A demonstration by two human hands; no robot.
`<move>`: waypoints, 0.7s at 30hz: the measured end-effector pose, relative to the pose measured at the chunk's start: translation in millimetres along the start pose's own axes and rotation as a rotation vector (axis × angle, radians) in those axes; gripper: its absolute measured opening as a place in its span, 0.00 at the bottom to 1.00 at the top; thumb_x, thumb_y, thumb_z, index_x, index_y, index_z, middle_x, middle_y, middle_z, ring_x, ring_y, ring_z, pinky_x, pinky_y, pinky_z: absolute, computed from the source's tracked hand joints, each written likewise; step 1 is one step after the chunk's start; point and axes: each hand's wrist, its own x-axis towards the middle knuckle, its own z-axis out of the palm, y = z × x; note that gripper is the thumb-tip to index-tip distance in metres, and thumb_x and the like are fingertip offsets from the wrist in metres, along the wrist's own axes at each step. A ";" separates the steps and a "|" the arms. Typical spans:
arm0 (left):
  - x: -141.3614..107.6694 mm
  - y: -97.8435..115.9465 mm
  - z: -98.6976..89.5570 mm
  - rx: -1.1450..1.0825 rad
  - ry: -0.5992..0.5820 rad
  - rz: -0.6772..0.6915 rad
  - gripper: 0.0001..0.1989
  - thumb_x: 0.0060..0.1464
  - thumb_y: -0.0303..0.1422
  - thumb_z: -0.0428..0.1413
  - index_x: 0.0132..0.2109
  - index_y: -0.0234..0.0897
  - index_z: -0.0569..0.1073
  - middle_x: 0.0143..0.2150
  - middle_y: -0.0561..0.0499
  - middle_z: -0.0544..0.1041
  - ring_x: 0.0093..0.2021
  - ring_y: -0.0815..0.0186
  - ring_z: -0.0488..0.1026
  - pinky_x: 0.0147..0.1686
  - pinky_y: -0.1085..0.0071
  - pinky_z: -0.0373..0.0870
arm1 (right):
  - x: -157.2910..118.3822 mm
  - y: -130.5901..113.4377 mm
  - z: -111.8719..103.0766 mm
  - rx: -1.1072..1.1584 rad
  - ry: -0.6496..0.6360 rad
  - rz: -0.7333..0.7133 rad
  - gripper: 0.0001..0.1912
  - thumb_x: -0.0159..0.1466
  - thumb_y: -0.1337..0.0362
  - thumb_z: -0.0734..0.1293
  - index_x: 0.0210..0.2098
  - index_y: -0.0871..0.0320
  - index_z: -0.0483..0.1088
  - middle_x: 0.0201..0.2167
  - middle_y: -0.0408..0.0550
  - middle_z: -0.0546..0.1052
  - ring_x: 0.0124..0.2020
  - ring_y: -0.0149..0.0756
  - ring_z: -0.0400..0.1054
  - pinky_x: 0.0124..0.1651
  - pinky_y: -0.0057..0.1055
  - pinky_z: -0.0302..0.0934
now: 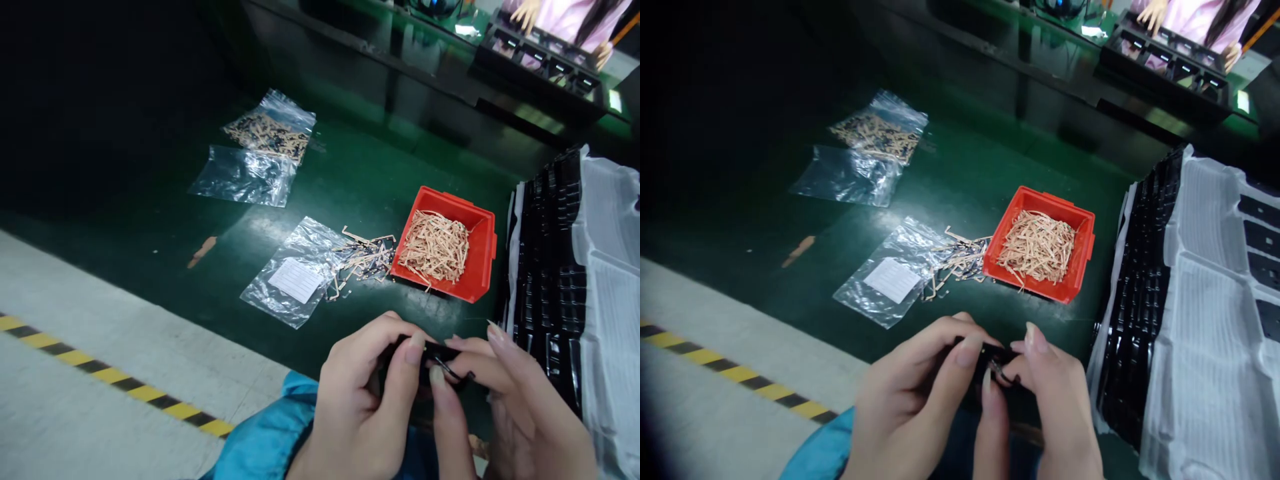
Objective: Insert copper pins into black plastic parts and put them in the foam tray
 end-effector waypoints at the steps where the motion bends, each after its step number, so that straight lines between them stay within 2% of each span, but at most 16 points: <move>1: 0.1 -0.8 0.6 -0.014 0.004 0.007 0.13 0.73 0.29 0.52 0.38 0.39 0.76 0.32 0.56 0.77 0.30 0.72 0.75 0.31 0.80 0.72 | 2.9 1.1 -0.9 -0.013 -0.029 -0.028 0.31 0.66 0.67 0.74 0.67 0.40 0.72 0.38 0.43 0.85 0.38 0.47 0.85 0.35 0.34 0.84; 5: 1.9 -3.9 1.9 -0.037 0.024 0.042 0.14 0.73 0.29 0.52 0.37 0.39 0.77 0.31 0.56 0.77 0.30 0.72 0.76 0.31 0.81 0.72 | 1.7 7.3 -4.8 -0.162 -0.073 -0.099 0.37 0.68 0.67 0.72 0.72 0.37 0.64 0.43 0.42 0.85 0.39 0.43 0.85 0.36 0.30 0.83; 10: 5.3 -5.0 0.8 -0.006 0.069 0.090 0.13 0.71 0.28 0.54 0.36 0.38 0.79 0.29 0.56 0.76 0.28 0.72 0.73 0.30 0.80 0.71 | -13.6 7.1 2.7 -0.338 0.027 -0.063 0.39 0.69 0.72 0.70 0.75 0.43 0.59 0.51 0.49 0.81 0.45 0.38 0.83 0.29 0.21 0.78; 13: 5.0 -3.9 0.5 -0.027 0.075 0.084 0.14 0.70 0.27 0.54 0.36 0.39 0.79 0.30 0.56 0.78 0.29 0.72 0.73 0.32 0.81 0.71 | -14.6 0.6 11.2 -0.333 0.007 -0.074 0.38 0.69 0.72 0.68 0.76 0.48 0.58 0.49 0.50 0.80 0.49 0.35 0.82 0.25 0.14 0.73; 17: 2.3 -4.5 1.5 -0.060 0.061 0.038 0.13 0.72 0.29 0.54 0.37 0.39 0.80 0.31 0.55 0.78 0.31 0.72 0.74 0.33 0.81 0.72 | -13.8 -9.1 21.0 -0.271 0.079 0.062 0.35 0.70 0.71 0.67 0.74 0.44 0.61 0.51 0.49 0.77 0.49 0.32 0.80 0.25 0.11 0.71; 21: 0.4 -6.4 1.7 -0.047 0.066 0.013 0.13 0.73 0.31 0.55 0.37 0.38 0.79 0.31 0.55 0.77 0.31 0.72 0.73 0.34 0.81 0.72 | -14.0 -2.9 17.5 -0.282 0.057 -0.005 0.38 0.69 0.73 0.67 0.75 0.43 0.59 0.49 0.46 0.78 0.46 0.30 0.81 0.29 0.12 0.73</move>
